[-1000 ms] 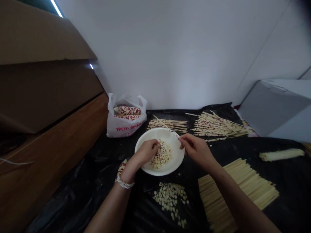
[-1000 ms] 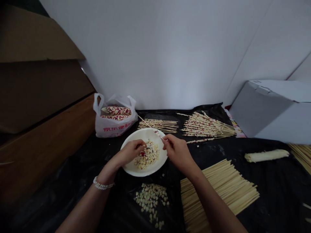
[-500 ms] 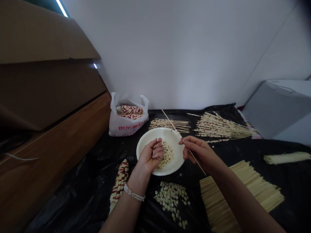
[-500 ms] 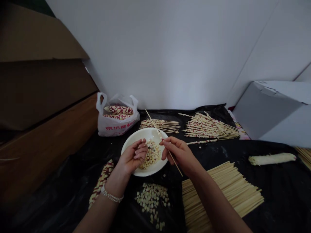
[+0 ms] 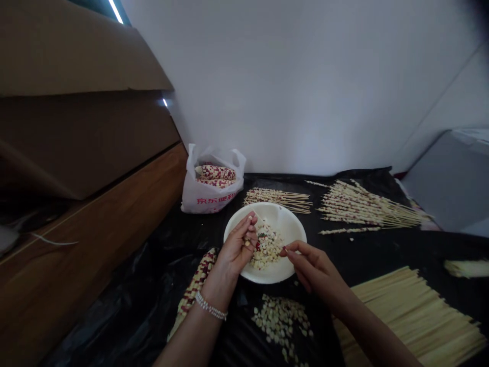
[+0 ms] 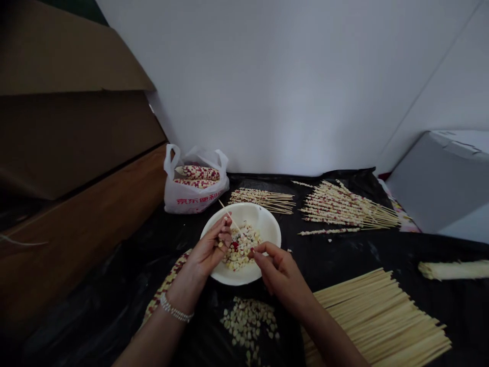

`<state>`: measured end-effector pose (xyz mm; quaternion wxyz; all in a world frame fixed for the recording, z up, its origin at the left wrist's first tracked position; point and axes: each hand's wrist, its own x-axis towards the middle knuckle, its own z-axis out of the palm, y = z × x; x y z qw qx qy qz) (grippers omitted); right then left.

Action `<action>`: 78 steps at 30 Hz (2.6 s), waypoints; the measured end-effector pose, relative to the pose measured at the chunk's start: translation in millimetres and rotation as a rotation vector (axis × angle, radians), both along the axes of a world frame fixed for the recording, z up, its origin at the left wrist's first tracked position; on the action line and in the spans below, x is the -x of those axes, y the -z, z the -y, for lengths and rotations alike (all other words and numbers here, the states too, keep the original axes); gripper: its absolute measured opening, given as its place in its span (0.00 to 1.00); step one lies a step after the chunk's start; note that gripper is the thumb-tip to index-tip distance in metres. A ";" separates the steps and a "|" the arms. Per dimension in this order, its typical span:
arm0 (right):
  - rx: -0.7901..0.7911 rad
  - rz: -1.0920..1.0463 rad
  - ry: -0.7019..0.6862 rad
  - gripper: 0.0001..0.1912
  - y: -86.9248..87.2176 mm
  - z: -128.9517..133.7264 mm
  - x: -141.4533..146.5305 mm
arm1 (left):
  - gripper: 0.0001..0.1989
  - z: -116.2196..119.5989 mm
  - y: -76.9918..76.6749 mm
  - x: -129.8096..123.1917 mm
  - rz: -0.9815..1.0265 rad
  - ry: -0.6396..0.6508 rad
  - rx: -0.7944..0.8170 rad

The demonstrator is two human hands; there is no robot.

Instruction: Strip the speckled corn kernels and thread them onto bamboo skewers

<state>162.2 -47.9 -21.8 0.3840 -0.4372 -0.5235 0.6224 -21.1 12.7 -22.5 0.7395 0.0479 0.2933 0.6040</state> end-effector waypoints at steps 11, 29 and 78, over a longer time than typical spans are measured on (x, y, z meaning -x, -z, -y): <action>0.069 0.045 -0.060 0.22 5.3 11.1 -5.2 | 0.11 1.7 -4.8 15.1 -0.009 -0.093 -0.050; 0.038 0.141 -0.052 0.22 4.3 15.9 -5.9 | 0.10 2.1 -12.8 16.2 0.061 -0.097 0.024; -0.149 0.225 0.001 0.16 -6.8 23.2 -6.3 | 0.09 6.6 -18.2 11.6 0.088 -0.019 0.113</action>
